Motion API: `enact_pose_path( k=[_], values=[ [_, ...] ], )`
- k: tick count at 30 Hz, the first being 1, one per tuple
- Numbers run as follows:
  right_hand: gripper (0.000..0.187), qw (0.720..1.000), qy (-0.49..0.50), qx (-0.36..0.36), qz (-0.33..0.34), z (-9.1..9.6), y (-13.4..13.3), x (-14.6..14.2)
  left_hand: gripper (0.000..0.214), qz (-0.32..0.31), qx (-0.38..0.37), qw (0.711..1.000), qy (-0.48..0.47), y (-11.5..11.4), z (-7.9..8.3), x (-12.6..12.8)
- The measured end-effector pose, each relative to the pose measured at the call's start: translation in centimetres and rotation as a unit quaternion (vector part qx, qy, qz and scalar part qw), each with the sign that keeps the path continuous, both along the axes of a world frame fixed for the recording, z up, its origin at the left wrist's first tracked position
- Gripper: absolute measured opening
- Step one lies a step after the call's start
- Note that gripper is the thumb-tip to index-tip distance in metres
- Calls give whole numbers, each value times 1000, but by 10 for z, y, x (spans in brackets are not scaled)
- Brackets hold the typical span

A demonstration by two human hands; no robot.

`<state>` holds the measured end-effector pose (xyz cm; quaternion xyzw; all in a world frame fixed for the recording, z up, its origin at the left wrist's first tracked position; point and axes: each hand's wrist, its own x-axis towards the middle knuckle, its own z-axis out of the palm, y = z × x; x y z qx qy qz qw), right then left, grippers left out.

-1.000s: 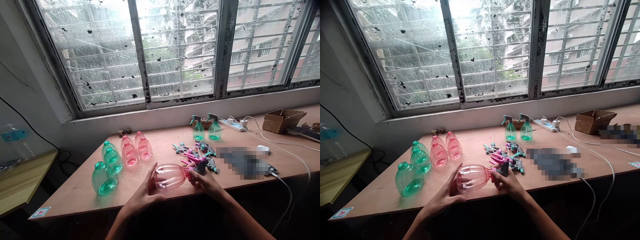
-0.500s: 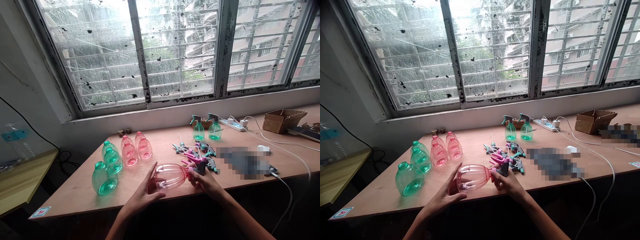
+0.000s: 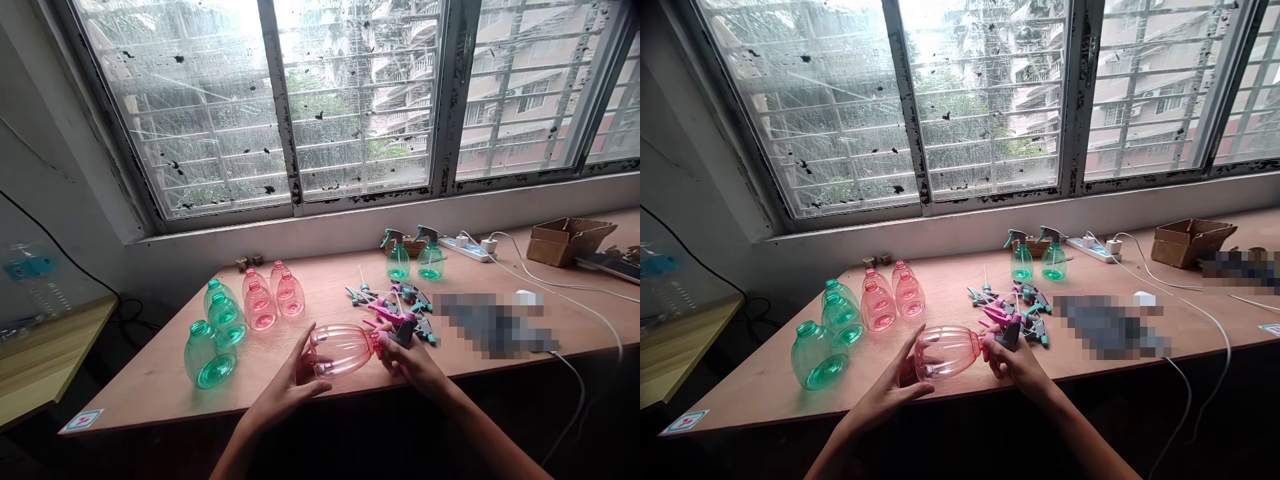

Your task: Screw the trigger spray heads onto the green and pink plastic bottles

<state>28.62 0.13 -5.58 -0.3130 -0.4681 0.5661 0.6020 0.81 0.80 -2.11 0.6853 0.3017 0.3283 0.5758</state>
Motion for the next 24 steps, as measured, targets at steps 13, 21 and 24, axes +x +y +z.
enact_pose_path(
  k=[13, 21, 24],
  values=[
    [38, 1000, -14, 1, -7, 0, 0, 0, 96, -10, 3, 1000, -3, 2, -3, -2],
    [36, 999, -30, 10, -6, -4, 1, 1, 99, -14, 26, 999, -13, 0, -2, -1],
    [36, 1000, -24, 7, -3, -5, 1, 1, 100, -20, 18, 1000, -15, -1, 0, -1]
  ],
)
